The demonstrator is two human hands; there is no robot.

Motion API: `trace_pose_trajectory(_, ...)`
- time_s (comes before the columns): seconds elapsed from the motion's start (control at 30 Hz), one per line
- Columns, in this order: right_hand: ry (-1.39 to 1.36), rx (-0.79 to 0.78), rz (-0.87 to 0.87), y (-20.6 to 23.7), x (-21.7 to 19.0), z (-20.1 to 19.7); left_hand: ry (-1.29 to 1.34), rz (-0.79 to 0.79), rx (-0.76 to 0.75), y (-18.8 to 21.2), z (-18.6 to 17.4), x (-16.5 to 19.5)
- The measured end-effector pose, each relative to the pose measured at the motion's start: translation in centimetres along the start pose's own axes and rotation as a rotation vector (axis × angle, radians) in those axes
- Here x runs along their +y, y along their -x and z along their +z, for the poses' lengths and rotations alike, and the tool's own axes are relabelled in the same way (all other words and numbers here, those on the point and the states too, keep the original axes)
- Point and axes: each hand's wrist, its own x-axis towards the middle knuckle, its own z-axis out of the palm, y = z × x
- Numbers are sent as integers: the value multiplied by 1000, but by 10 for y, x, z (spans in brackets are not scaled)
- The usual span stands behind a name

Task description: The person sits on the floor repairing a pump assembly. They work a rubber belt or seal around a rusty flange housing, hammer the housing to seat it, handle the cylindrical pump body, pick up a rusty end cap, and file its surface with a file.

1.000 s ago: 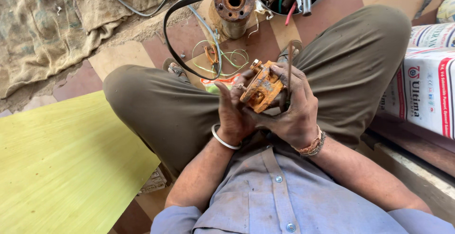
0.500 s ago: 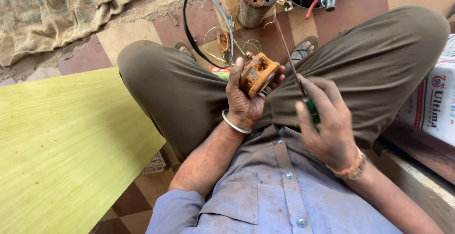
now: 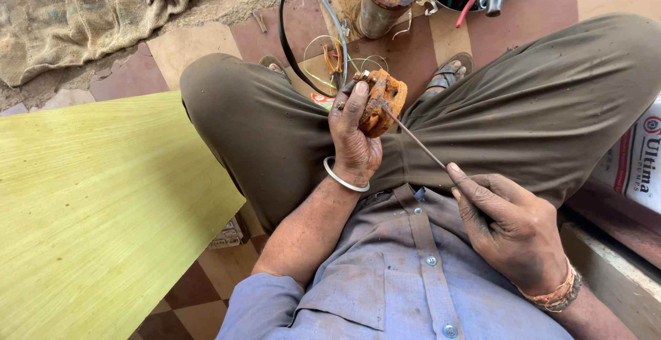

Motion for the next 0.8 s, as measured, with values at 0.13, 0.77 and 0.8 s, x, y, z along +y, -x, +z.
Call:
trace_pose_trajectory(0.13, -21, -14, 16, -4, -3, -1, 1, 10, -15, 2, 5, 3)
trace_pose_trajectory(0.77, 17, 52, -96, -6, 1, 15, 332, -414, 37, 0, 3, 16)
trace_pose_trajectory(0.8, 89, 70, -142, -6, 1, 16, 290, -377, 44, -1, 2, 16)
